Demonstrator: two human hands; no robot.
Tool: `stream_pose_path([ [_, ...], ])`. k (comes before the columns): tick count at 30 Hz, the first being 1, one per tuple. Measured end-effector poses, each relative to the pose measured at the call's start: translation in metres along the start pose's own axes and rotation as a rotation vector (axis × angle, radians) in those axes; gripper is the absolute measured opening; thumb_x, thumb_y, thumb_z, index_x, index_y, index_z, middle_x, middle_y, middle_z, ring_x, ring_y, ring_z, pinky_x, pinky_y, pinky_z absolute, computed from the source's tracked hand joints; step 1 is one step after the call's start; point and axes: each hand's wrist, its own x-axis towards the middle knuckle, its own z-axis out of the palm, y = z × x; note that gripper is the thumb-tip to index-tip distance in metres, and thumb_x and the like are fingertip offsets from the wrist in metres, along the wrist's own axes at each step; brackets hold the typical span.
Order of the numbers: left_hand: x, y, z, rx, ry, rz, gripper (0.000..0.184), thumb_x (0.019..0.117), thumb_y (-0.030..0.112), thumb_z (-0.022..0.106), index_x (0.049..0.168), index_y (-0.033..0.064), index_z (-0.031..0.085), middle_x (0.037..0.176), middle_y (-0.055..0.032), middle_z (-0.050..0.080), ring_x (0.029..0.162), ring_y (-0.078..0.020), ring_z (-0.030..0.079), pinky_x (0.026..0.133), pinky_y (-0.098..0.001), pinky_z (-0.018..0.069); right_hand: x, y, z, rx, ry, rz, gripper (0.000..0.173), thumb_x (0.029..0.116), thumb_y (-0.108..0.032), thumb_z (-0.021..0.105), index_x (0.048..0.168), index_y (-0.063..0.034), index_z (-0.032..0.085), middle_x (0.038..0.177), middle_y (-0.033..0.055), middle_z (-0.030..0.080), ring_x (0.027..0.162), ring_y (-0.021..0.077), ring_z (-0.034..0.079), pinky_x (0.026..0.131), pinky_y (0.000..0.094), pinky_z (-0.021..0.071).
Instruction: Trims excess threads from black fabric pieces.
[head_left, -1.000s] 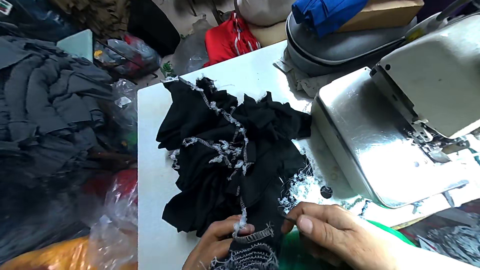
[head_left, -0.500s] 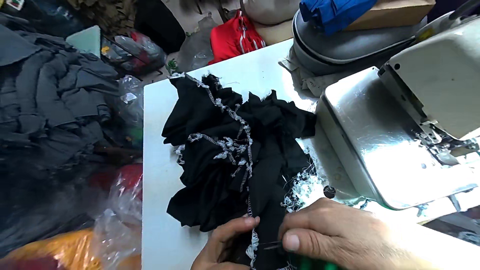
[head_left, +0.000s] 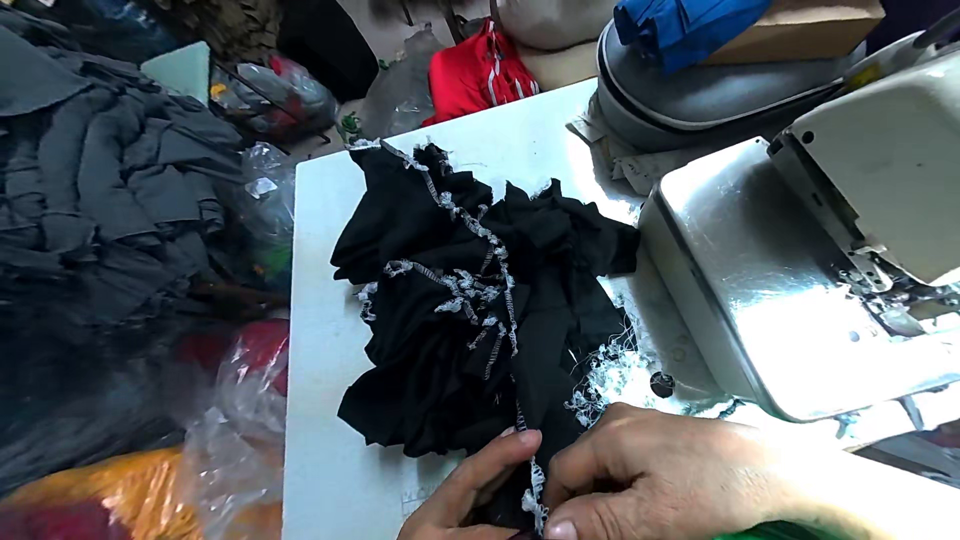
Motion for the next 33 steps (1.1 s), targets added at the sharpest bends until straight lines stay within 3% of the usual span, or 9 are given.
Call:
stream_pose_path([
  [2, 0.0, 0.0, -0.001, 0.009, -0.008, -0.008, 0.022, 0.0998, 0.038, 0.063, 0.115, 0.0245, 0.073, 0.157, 0.0143, 0.044, 0.144, -0.0029, 0.041, 0.118, -0.0255, 0.0389, 0.002, 0.001, 0.002, 0.033, 0.041, 0.017, 0.04, 0.1075, -0.031, 0.048, 0.09, 0.0005, 0.067, 0.068, 0.0022, 0.053, 0.062, 0.0063, 0.047, 0.058, 0.0254, 0.0359],
  [7, -0.002, 0.0, -0.004, 0.038, -0.031, -0.039, 0.024, 0.0988, 0.04, 0.065, 0.111, 0.0218, 0.075, 0.157, 0.011, 0.045, 0.143, -0.0023, 0.041, 0.116, -0.025, 0.0409, 0.0, 0.002, 0.0, 0.05, 0.164, 0.108, 0.041, 0.1077, -0.035, 0.048, 0.094, -0.0011, 0.068, 0.071, -0.0003, 0.055, 0.062, 0.0029, 0.047, 0.06, 0.0229, 0.0378],
  [9, -0.003, 0.001, -0.005, 0.043, -0.033, -0.047, 0.025, 0.0981, 0.042, 0.066, 0.113, 0.023, 0.074, 0.156, 0.0115, 0.045, 0.143, -0.0024, 0.042, 0.117, -0.0259, 0.0409, -0.005, -0.003, -0.002, 0.047, 0.31, 0.075, 0.043, 0.1066, -0.038, 0.049, 0.092, -0.0029, 0.068, 0.068, -0.003, 0.053, 0.059, 0.0009, 0.046, 0.057, 0.0209, 0.0377],
  [12, -0.004, 0.001, -0.005, 0.031, -0.047, -0.031, 0.026, 0.0977, 0.039, 0.067, 0.116, 0.0214, 0.073, 0.157, 0.0098, 0.045, 0.144, -0.0043, 0.041, 0.117, -0.0272, 0.0407, -0.005, -0.01, -0.008, -0.028, 0.599, -0.015, 0.04, 0.1029, -0.045, 0.052, 0.085, -0.0119, 0.067, 0.061, -0.0128, 0.047, 0.054, -0.0098, 0.041, 0.05, 0.0097, 0.0327],
  [14, -0.003, 0.001, -0.004, 0.051, -0.063, -0.017, 0.028, 0.0971, 0.038, 0.068, 0.116, 0.0174, 0.072, 0.157, 0.006, 0.046, 0.143, -0.0043, 0.042, 0.117, -0.0265, 0.0405, 0.004, -0.015, -0.01, -0.192, 0.674, 0.0, 0.041, 0.0974, -0.052, 0.059, 0.084, -0.0146, 0.067, 0.06, -0.011, 0.05, 0.054, -0.0064, 0.046, 0.048, 0.0134, 0.0356],
  [18, 0.001, 0.007, -0.001, 0.155, -0.067, -0.028, 0.034, 0.0953, 0.04, 0.07, 0.111, 0.01, 0.07, 0.146, -0.0008, 0.055, 0.136, 0.0004, 0.047, 0.114, -0.0226, 0.0417, 0.032, -0.019, -0.001, -0.378, 0.526, 0.028, 0.041, 0.097, -0.046, 0.064, 0.099, -0.0061, 0.068, 0.077, 0.0031, 0.062, 0.071, 0.0126, 0.061, 0.061, 0.0324, 0.049],
  [21, 0.003, 0.008, 0.001, 0.174, -0.086, -0.028, 0.035, 0.0952, 0.038, 0.071, 0.108, 0.0053, 0.069, 0.143, -0.0082, 0.057, 0.136, -0.0027, 0.048, 0.114, -0.0234, 0.0415, 0.041, -0.027, -0.003, -0.489, 0.384, 0.209, 0.042, 0.0983, -0.047, 0.063, 0.106, -0.0049, 0.066, 0.083, 0.0075, 0.063, 0.078, 0.0208, 0.064, 0.067, 0.0398, 0.0507],
  [26, 0.006, 0.004, 0.007, 0.174, -0.096, -0.017, 0.034, 0.0948, 0.036, 0.072, 0.106, 0.0041, 0.068, 0.142, -0.014, 0.057, 0.137, -0.0083, 0.049, 0.114, -0.0252, 0.0413, 0.042, -0.028, -0.013, -0.406, 0.257, 0.365, 0.039, 0.0974, -0.044, 0.066, 0.107, -0.0061, 0.064, 0.077, 0.0053, 0.061, 0.073, 0.0175, 0.062, 0.064, 0.0369, 0.0497],
  [33, 0.013, 0.002, 0.003, 0.225, -0.135, 0.002, 0.038, 0.0953, 0.041, 0.07, 0.103, 0.0041, 0.068, 0.145, -0.0147, 0.055, 0.139, -0.0096, 0.047, 0.115, -0.0252, 0.0383, 0.053, -0.019, -0.024, -0.138, 0.149, 0.363, 0.025, 0.1008, -0.017, 0.064, 0.12, -0.0013, 0.065, 0.095, 0.0114, 0.066, 0.082, 0.0161, 0.059, 0.073, 0.0344, 0.0473],
])
